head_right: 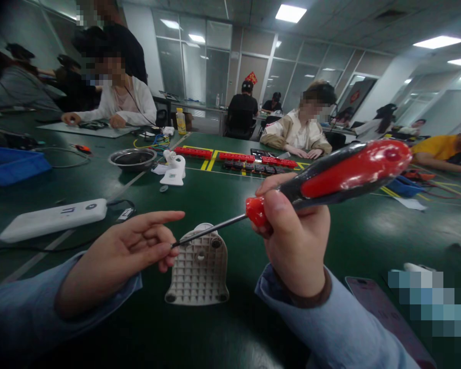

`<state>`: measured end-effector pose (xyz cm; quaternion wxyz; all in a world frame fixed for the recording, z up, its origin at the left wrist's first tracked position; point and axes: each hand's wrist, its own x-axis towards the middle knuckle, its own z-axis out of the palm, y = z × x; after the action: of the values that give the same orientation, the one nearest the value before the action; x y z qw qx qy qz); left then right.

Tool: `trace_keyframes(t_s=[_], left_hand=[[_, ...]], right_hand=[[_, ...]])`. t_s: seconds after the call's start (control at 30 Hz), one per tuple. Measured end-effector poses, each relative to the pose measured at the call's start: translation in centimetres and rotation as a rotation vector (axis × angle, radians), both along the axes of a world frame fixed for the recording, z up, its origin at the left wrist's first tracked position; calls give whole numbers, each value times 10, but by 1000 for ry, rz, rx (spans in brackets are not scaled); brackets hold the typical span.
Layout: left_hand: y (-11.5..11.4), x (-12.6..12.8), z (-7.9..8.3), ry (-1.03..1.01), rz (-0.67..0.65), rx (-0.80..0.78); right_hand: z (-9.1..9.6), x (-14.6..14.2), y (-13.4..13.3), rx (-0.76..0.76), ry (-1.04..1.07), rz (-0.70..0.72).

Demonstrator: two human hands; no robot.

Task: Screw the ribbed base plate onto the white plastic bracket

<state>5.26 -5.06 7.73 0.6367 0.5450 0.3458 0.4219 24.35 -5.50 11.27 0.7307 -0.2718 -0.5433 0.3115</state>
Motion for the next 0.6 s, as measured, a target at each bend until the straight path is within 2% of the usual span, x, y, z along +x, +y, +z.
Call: trace_keyframes(t_s=[0.27, 0.43, 0.6], left_hand=[[-2, 1, 3, 38, 73, 119], [-4, -2, 1, 45, 28, 98], [-5, -5, -2, 88, -16, 118]], right_hand=[[-2, -1, 6, -82, 65, 41], [-5, -1, 10, -114, 89, 74], [-5, 0, 12, -125, 119, 37]])
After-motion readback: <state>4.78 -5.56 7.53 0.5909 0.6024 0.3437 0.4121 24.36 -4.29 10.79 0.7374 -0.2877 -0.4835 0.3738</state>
